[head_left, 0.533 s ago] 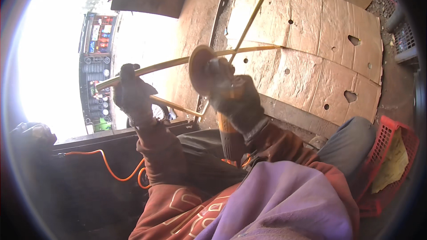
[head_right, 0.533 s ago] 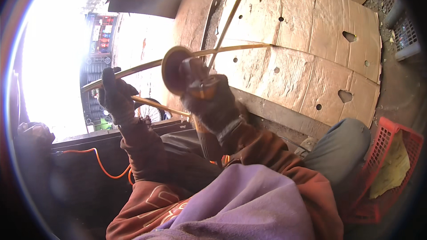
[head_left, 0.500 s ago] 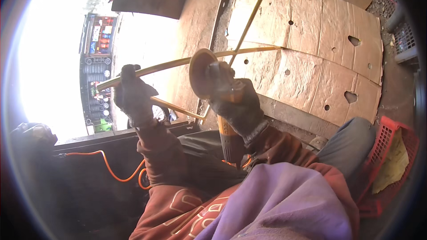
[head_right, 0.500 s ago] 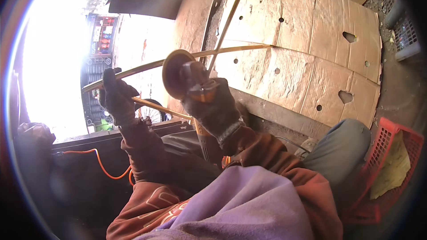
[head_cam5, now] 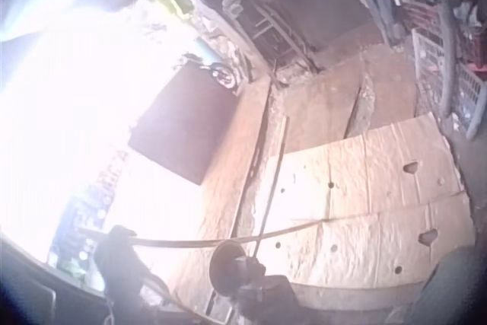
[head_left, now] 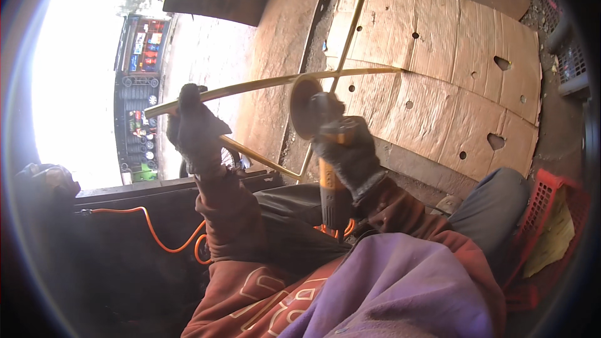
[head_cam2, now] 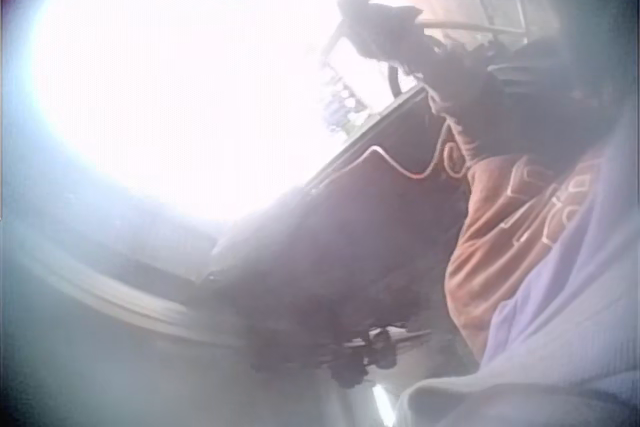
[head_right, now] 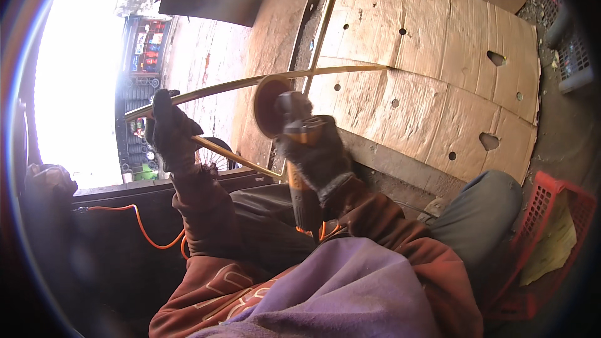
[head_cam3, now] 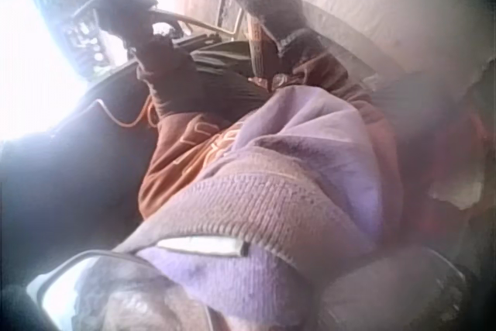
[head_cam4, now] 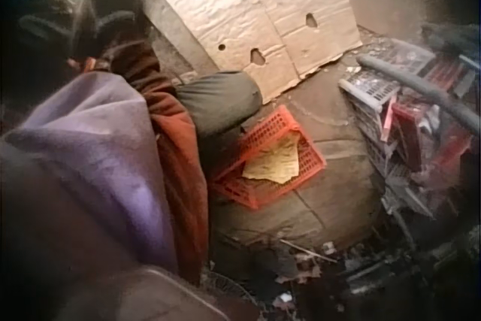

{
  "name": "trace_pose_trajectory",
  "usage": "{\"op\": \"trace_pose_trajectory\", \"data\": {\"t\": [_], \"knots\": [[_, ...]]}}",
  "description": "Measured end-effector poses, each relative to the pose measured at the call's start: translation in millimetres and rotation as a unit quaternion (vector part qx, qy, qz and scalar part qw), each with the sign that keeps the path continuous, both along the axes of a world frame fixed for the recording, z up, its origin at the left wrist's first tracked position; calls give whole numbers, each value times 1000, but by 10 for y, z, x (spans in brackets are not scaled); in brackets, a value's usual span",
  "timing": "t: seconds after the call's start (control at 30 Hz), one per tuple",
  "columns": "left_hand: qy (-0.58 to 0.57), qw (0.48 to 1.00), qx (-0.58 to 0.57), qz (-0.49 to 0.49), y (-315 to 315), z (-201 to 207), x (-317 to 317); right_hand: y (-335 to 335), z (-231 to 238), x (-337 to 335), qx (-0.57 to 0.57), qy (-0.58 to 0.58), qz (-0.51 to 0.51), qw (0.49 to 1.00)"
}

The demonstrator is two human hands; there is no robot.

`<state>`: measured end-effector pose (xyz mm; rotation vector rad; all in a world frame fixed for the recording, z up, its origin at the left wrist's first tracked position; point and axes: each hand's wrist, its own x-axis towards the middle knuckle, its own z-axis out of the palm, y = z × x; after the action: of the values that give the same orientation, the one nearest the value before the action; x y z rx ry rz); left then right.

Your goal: The person uses an angle grinder to smooth the surfaces and edges of joined gold-colored metal pipes while holding them by hand.

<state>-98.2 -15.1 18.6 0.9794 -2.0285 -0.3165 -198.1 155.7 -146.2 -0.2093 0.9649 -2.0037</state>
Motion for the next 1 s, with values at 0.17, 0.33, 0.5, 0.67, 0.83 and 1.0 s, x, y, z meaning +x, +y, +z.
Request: {"op": "trace_pose_trajectory", "data": {"t": [0.17,0.33,0.5,0.67,0.83,1.0], "knots": [[67,981,163,80,77,261,-664,301,-295,-533,3,111,-76,991],[43,894,356,-270,-422,3,-573,870,-108,-1094,32,-38,-67,997],[-58,898,357,-252,-355,-195,-683,1572,-522,-1509,72,-90,-90,989],[-65,926,248,-278,36,456,-1763,1748,-444,-1482,65,-149,-121,979],[-158,932,264,-193,356,851,-2224,1744,-404,-1474,33,-127,-134,982],[-212,887,47,-407,-475,218,-2171,1858,-443,-1566,17,-153,-169,974]]}}
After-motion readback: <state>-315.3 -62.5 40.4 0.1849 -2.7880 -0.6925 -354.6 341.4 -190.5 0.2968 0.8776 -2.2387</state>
